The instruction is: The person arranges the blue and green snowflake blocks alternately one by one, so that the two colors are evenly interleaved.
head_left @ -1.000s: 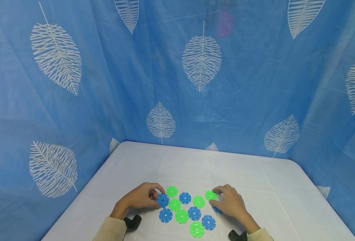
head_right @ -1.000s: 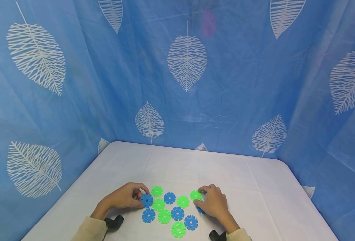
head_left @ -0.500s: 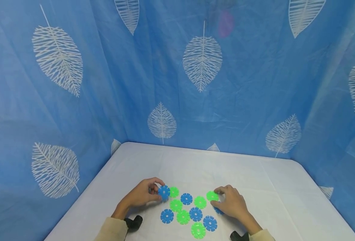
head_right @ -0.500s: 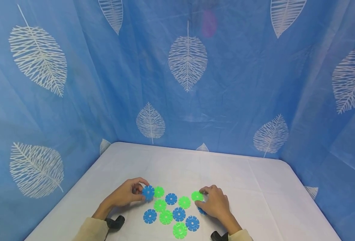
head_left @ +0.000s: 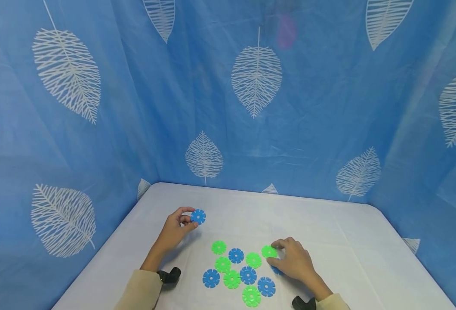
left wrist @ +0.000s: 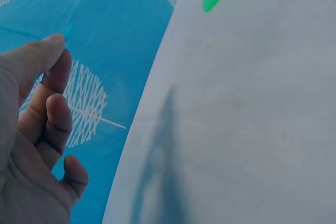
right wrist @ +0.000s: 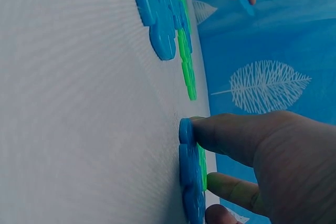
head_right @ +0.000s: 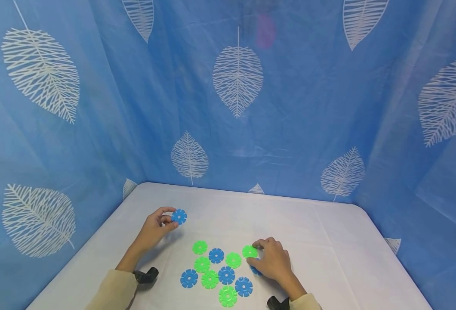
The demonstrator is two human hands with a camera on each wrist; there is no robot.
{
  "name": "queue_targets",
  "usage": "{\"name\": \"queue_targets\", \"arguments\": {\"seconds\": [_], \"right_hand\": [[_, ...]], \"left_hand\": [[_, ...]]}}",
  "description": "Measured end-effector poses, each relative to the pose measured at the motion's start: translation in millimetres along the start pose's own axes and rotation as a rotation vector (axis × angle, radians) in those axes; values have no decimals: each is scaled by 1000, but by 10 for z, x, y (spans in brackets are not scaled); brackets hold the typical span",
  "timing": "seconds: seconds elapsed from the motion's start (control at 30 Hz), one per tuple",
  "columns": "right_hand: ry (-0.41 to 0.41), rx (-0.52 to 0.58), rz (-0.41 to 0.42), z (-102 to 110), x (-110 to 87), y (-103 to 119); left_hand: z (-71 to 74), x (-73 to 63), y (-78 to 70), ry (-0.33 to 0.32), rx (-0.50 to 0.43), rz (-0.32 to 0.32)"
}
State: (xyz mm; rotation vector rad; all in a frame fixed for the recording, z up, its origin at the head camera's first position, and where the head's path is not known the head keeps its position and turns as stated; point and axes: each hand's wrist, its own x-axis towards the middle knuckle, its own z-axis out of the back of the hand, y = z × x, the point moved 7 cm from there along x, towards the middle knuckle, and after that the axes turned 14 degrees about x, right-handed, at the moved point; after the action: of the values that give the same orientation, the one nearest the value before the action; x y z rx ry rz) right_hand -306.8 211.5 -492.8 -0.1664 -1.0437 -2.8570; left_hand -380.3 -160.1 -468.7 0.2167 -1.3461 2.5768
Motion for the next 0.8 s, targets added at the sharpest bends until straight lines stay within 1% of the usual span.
{"name": "queue_targets", "arguments": {"seconds": [0.17, 0.3, 0.43, 0.53, 0.63, 0.8], "right_hand": [[-1, -8, -6, 2, 1, 3], [-1, -14, -5, 0, 11, -3], [1, -15, -1, 6, 17, 6], [5, -15, -2, 8, 14, 10], [7, -12, -7, 8, 7, 7], [7, -10, -7, 5, 7, 6]], "left_hand": [[78, 93, 43, -27, -7, 36], [127, 125, 124, -58, 11, 53], [131, 132, 235, -90, 10, 71], [109, 130, 313, -93, 7, 87], [78, 135, 377, -85, 37, 96], [57, 136, 459, -91, 150, 109]]}}
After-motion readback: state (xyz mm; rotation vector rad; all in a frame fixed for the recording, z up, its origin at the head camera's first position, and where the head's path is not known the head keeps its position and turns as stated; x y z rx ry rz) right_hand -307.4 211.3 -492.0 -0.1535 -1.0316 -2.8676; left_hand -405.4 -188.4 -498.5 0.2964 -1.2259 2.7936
